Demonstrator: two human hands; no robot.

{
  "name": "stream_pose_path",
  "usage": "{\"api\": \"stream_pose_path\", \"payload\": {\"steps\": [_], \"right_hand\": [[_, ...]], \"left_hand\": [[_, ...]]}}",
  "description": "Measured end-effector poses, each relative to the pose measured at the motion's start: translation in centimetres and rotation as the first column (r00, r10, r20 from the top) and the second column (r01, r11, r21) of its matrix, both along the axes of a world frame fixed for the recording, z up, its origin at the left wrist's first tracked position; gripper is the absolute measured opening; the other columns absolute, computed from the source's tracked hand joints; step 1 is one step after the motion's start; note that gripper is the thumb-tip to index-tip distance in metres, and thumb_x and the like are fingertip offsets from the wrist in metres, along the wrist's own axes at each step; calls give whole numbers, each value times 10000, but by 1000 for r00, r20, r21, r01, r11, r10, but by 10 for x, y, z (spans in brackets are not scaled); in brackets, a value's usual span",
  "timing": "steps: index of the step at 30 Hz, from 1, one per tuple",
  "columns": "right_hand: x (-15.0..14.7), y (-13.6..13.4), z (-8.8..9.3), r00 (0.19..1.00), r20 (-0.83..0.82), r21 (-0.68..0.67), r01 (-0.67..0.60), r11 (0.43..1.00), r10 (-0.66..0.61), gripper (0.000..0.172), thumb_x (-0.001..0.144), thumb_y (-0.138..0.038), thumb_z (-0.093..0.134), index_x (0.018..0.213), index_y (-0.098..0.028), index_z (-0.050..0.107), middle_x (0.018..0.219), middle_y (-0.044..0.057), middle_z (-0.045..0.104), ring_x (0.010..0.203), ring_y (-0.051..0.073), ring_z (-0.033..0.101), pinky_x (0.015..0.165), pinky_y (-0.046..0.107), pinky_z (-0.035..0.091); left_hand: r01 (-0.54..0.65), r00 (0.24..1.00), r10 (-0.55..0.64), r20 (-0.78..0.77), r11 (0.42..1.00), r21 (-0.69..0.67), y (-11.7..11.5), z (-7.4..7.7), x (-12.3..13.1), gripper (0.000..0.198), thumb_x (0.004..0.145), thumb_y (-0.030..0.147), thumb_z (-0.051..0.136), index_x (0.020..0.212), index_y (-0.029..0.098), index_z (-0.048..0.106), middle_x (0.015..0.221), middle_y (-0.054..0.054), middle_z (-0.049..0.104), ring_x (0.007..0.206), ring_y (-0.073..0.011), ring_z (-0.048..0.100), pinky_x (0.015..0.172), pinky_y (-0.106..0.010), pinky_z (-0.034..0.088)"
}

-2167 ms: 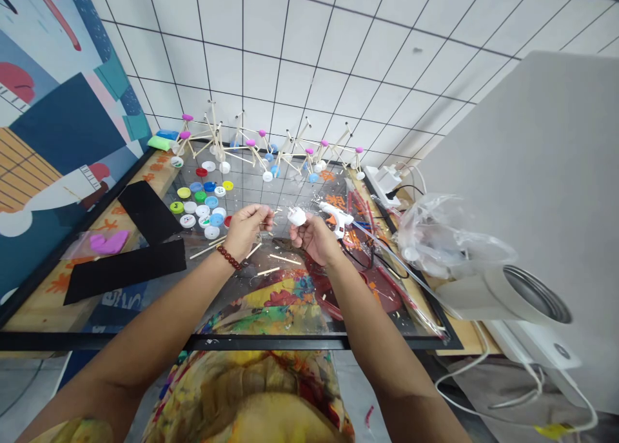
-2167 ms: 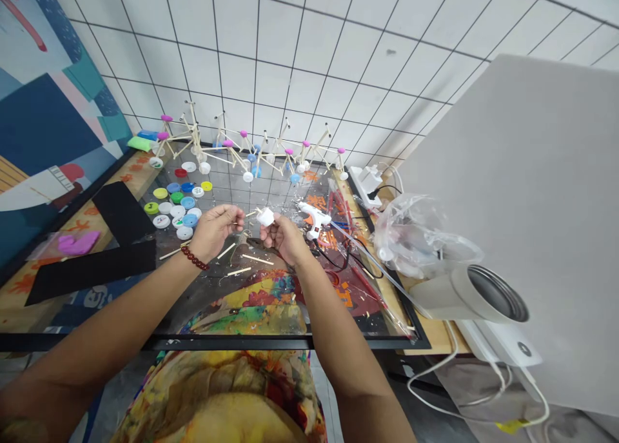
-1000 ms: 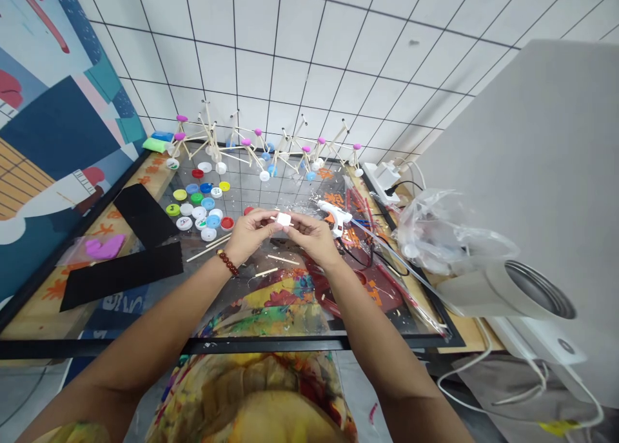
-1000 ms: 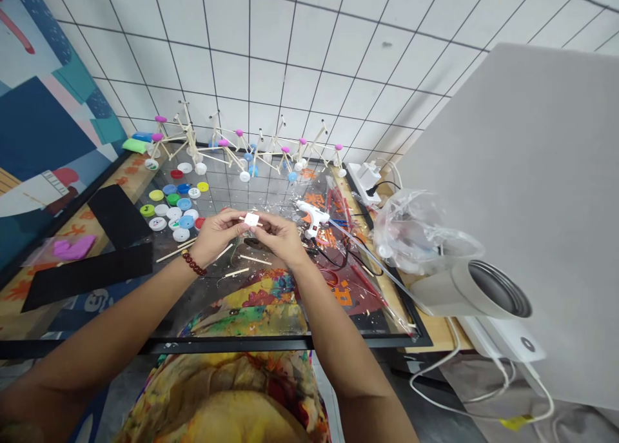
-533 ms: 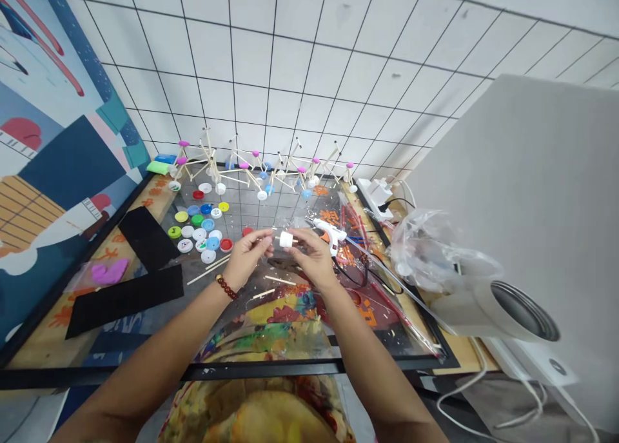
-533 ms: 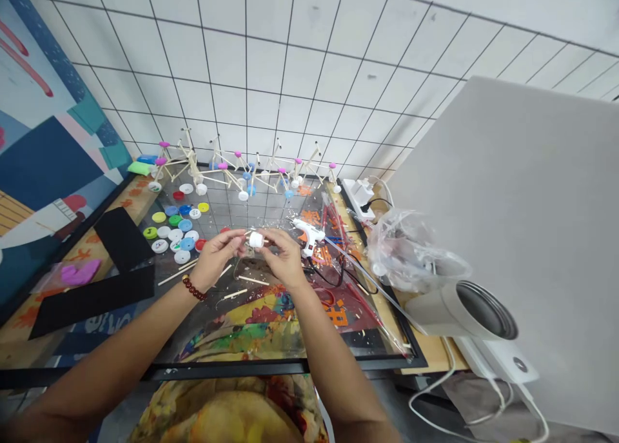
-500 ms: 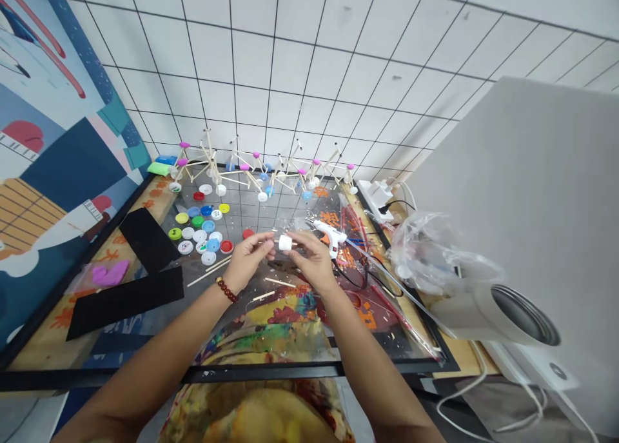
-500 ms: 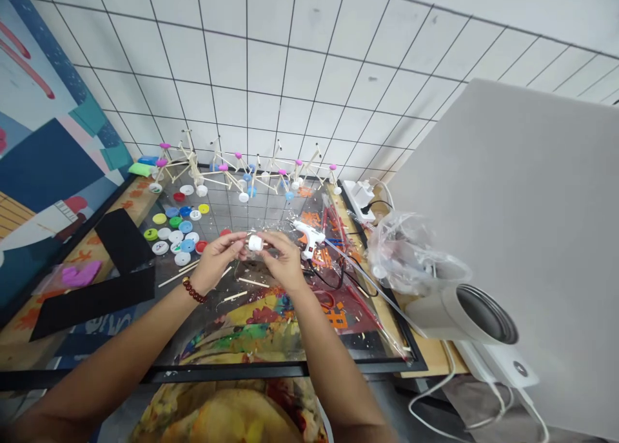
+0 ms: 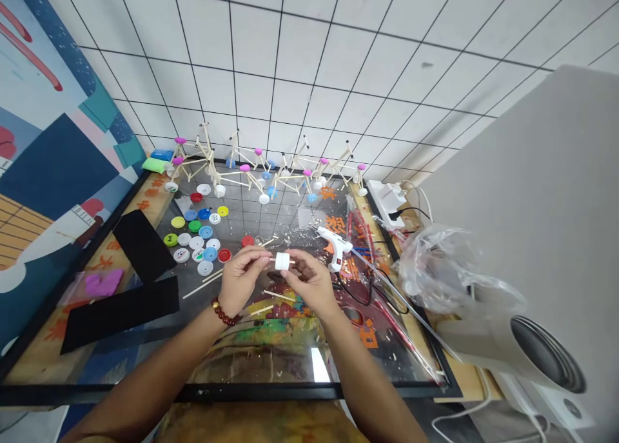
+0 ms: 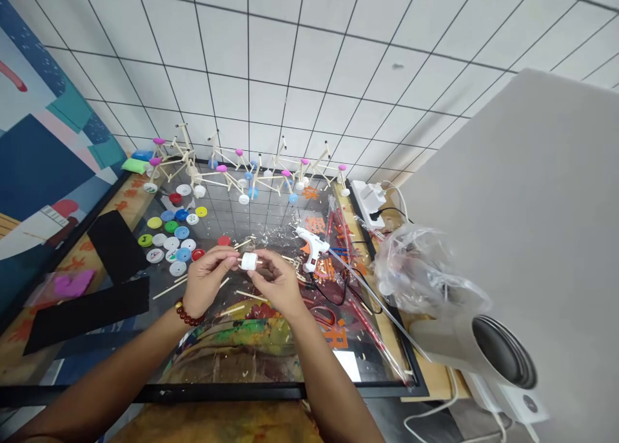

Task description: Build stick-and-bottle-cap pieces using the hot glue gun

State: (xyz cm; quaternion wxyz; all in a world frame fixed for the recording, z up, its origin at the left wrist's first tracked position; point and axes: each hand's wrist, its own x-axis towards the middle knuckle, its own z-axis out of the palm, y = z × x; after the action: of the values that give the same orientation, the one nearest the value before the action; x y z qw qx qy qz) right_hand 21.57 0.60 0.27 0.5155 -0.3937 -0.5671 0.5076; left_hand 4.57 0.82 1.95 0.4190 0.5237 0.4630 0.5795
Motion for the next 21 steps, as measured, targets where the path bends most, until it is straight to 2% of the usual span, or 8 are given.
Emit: {"api": "stream_pose_path", "payload": {"steps": [3,5,7,10,13,16,19,21], "right_hand": [[1,-3,7,989,127,121,57,991,-72,321,819,-238,701,1132,-263,634,1103,78,683,997,209,674,895,374,564],[2,-4,10,966,219,241,81,967,-136,324,821,-190,683,1133,-262,636,1143,84,667,1053,217,651,924,387,547],[3,-4,14,945,268,341,90,936,-189,338,819,-147,663,1137,-258,632,1141,80,667,1068,215,639,945,398,532],[3,-4,18,929,293,402,94,911,-225,362,811,-109,649,1140,-259,621,1110,68,675,1041,201,643,934,384,530],[3,-5,20,919,327,416,69,907,-220,375,791,-87,649,1122,-260,624,1108,61,679,1028,196,651,913,361,533],[2,-5,19,916,340,405,61,912,-213,376,773,-91,664,1108,-257,625,1090,55,683,1008,193,656,902,352,534],[2,-6,14,918,330,321,108,941,-218,348,770,-128,682,1091,-246,622,1097,62,675,1010,200,650,883,348,539],[1,-6,10,933,297,213,140,967,-201,325,777,-169,688,1086,-240,619,1072,63,678,963,196,660,841,333,550]], "left_hand": [[-58,992,70,-102,991,122,-1,7,-4,44,806,240,713,779,238,749,849,-26,702,809,-155,651,769,-294,538],[-47,978,94,-184,969,243,-1,11,-6,30,764,222,760,753,229,733,846,-22,696,795,-152,656,772,-303,542],[-10,960,113,-256,928,373,0,15,-7,115,718,211,802,802,220,724,891,-30,691,812,-160,664,772,-316,551],[63,924,135,-358,868,492,1,16,-7,302,683,190,831,957,217,707,983,-56,681,900,-184,665,812,-343,555],[90,904,142,-403,858,505,1,14,-6,344,702,185,818,1021,216,691,1009,-65,672,927,-188,659,829,-348,553],[55,923,130,-362,887,459,1,10,-7,304,739,187,790,1023,220,690,1012,-56,668,937,-180,655,853,-346,544],[-15,953,123,-276,931,364,2,7,-11,176,827,170,699,996,217,693,1012,-49,669,969,-172,645,894,-349,521],[-49,966,124,-229,950,307,3,6,-14,99,875,168,636,944,207,695,967,-40,675,939,-162,641,874,-336,514]]}}
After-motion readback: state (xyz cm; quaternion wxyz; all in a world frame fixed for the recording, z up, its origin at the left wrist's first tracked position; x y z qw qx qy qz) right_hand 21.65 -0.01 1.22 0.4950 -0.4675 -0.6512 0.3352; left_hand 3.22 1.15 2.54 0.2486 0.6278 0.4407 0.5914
